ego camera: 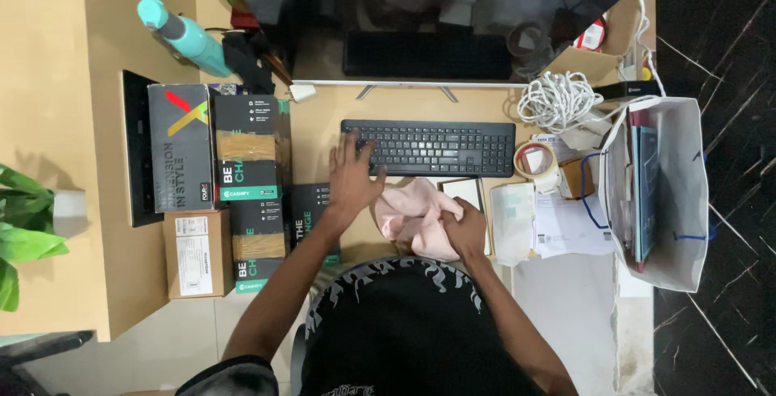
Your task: The person unboxes multiple electronic products, removing them from their packaging and using a cloth to wipe various items, including mobile devices and boxes, before placing some items into a bag.
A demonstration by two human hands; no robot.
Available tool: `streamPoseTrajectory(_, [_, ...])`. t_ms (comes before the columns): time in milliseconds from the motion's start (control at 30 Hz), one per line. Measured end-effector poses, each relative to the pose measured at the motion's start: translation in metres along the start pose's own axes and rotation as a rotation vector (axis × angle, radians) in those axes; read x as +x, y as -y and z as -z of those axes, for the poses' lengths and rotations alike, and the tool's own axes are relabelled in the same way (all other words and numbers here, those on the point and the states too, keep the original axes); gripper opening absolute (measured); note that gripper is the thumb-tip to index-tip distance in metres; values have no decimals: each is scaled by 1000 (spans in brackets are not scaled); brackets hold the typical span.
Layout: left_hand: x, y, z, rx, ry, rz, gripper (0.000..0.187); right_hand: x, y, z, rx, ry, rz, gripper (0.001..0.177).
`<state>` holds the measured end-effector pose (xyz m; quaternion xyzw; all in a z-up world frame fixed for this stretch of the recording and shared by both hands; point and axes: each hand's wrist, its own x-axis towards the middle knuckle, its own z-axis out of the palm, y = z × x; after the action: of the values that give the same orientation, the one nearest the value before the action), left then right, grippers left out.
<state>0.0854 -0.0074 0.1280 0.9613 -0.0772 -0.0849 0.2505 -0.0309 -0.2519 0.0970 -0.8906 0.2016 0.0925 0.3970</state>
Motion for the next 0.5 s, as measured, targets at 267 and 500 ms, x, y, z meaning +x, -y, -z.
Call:
streamPoseTrajectory(267, [-50,-31,-133,-312,381,19,76,-19,-119,26,433,-538,-128,27])
streamPoseTrajectory(500, [-33,-61,-201,-797,526,329,94,-39,-140,6,727,-6,-470,30])
